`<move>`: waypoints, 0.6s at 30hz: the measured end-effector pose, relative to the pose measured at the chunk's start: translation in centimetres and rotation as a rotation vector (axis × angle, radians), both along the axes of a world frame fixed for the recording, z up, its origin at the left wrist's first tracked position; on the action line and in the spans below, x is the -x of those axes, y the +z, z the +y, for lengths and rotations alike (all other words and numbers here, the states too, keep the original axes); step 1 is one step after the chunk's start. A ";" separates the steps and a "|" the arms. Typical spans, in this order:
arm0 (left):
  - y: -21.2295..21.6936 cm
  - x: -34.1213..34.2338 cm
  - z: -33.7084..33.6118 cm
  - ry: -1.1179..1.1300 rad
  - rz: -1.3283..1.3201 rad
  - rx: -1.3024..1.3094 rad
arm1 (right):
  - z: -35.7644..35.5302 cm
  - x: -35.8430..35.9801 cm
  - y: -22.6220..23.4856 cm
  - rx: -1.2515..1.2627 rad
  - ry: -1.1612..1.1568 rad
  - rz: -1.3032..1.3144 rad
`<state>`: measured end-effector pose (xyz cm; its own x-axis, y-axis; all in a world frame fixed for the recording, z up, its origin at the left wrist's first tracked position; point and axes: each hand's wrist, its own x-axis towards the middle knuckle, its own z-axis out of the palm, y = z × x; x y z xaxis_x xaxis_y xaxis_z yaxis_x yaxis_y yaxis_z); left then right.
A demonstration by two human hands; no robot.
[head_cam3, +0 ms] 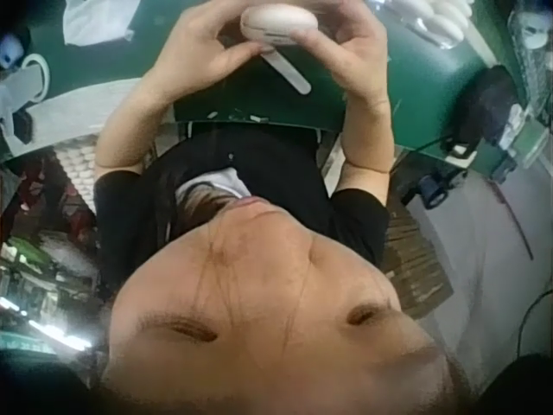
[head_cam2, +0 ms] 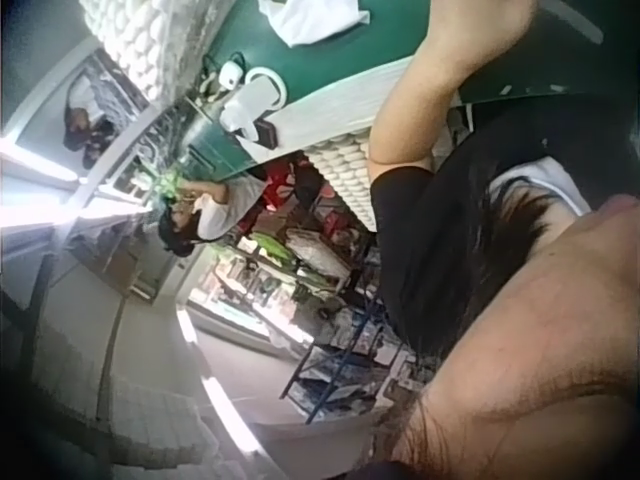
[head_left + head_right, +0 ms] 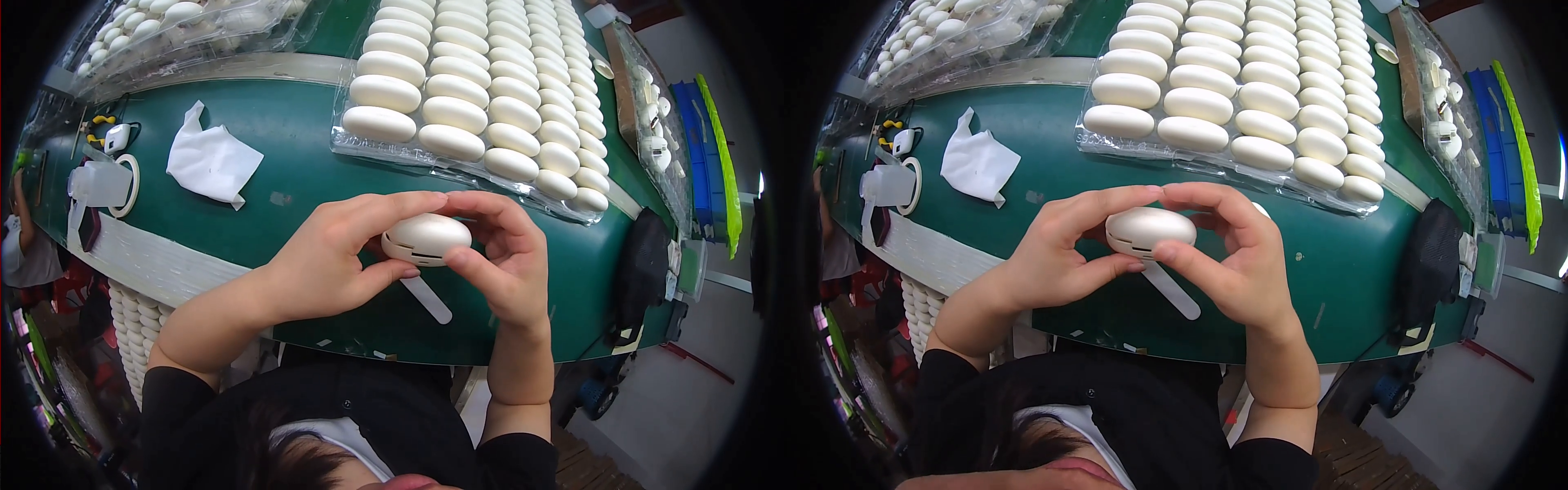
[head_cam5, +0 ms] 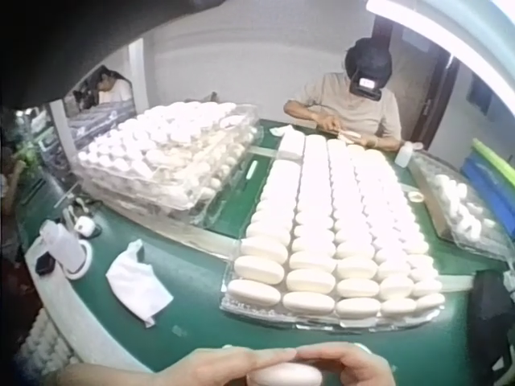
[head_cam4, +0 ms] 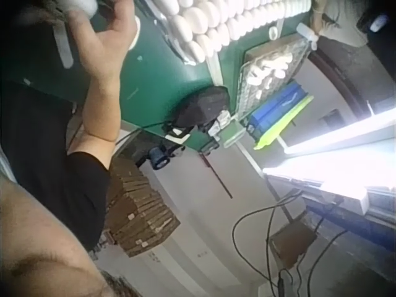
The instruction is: Assembling internal components into plastic earbud cases on a production line.
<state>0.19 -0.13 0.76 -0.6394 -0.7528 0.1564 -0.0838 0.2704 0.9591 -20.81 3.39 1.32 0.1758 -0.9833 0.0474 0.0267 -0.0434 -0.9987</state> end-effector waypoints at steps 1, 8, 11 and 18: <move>-0.1 0.1 0.1 0.013 0.040 -0.016 | 0.1 0.0 0.0 -0.053 0.014 0.001; -0.4 0.0 0.3 0.045 0.110 -0.208 | 0.5 -1.0 0.5 0.034 -0.180 0.141; -0.3 -0.1 0.2 0.019 0.122 -0.198 | 0.4 0.0 0.3 0.146 -0.066 0.286; -0.2 -0.2 0.0 -0.020 0.151 -0.213 | -0.5 0.5 1.1 0.386 0.037 0.355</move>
<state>0.39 -0.09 0.57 -0.6363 -0.7662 0.0904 0.0682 0.0609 0.9958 -21.30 2.89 2.38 0.2815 -0.8986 0.3365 -0.3019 -0.4158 -0.8579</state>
